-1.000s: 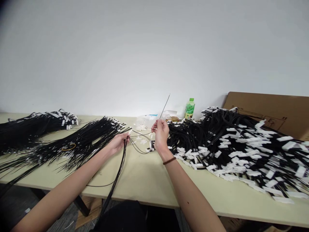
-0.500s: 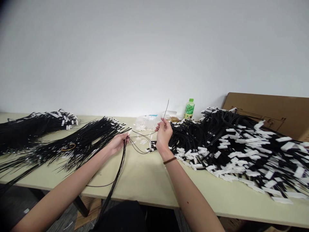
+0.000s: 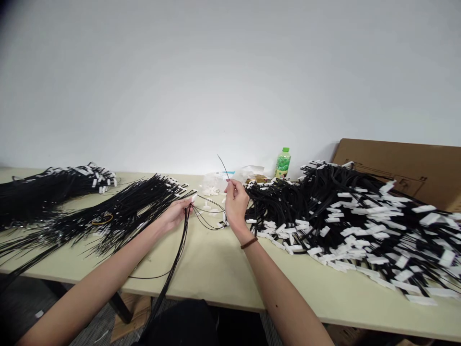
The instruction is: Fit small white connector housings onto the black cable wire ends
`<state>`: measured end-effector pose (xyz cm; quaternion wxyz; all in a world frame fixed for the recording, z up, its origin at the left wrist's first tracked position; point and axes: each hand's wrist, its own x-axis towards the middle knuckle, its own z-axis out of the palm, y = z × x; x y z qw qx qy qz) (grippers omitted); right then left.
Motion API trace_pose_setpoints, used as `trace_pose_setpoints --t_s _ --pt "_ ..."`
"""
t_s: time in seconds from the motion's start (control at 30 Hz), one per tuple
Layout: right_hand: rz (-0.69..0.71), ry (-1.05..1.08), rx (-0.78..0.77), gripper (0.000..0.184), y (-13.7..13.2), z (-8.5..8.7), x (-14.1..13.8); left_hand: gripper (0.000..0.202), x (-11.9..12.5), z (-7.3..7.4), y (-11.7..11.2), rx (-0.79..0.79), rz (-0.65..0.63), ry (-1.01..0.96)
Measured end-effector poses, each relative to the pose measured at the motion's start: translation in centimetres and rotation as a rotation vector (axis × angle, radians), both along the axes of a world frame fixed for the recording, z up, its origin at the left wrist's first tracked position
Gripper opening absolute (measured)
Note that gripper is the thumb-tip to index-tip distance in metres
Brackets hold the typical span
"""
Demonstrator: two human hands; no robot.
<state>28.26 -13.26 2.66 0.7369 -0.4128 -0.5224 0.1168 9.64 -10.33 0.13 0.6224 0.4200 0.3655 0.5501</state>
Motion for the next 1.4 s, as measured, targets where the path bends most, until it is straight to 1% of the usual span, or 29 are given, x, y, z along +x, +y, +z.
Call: trace_pose_setpoints --t_s 0.43,0.8,1.4 --pt "0.042 -0.125 0.005 0.028 -1.2 0.2 -1.0 0.013 0.0 -0.2 0.2 0.015 -0.014 0.019" --pt "0.045 -0.162 -0.008 0.026 -1.4 0.2 -1.0 0.01 0.1 -0.1 0.0 0.023 -0.01 0.034" --pt "0.059 -0.211 -0.009 0.026 -1.6 0.2 -1.3 0.013 0.1 -0.2 0.0 0.035 -0.018 0.053"
